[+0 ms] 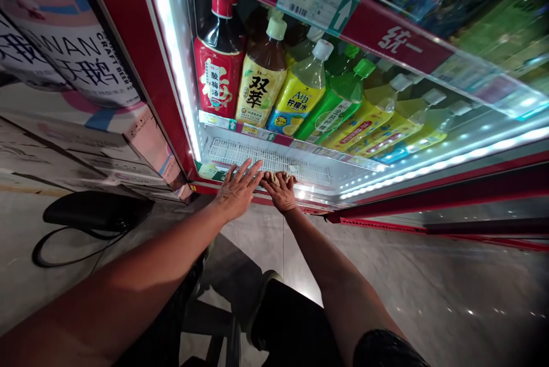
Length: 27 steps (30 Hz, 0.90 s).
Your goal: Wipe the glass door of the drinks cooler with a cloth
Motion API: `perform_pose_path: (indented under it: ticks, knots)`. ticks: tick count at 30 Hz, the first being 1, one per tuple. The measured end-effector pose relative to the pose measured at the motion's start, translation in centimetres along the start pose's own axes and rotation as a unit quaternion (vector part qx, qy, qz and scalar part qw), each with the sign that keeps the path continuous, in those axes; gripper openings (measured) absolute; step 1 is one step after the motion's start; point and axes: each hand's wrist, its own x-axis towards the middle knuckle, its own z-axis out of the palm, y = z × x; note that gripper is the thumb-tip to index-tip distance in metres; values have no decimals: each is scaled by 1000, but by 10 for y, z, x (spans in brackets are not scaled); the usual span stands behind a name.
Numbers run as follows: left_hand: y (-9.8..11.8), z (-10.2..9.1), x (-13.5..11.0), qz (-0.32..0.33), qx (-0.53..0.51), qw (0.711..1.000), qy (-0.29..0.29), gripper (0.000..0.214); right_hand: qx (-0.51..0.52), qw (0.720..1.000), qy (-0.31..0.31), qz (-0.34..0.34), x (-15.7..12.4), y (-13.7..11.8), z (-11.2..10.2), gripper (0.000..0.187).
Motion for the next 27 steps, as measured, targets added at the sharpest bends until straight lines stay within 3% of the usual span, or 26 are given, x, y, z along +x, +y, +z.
perform_pose_path:
  ticks: [4, 7, 13, 18, 21, 27]
  knots:
    - [-3, -2, 1, -78, -15, 995, 59, 62, -7, 1000, 12, -5, 22, 2, -30, 54]
    - [-5, -3, 1, -123, -15, 989, 76, 60, -9, 1000, 16, 8, 37, -13, -37, 53]
    - [-13, -9, -6, -200, -29, 974, 99, 67, -4, 992, -39, -117, 50, -30, -49, 58]
    - [-29, -14, -11, -279, -46, 949, 139, 84, -3, 993, 25, -115, 79, -49, -72, 59]
    - [-36, -15, -15, -305, -73, 941, 127, 86, -7, 993, 17, -116, 91, -66, -69, 58]
    - [-43, -16, -18, -317, -98, 936, 116, 86, -21, 982, -28, -184, 96, -81, -55, 59]
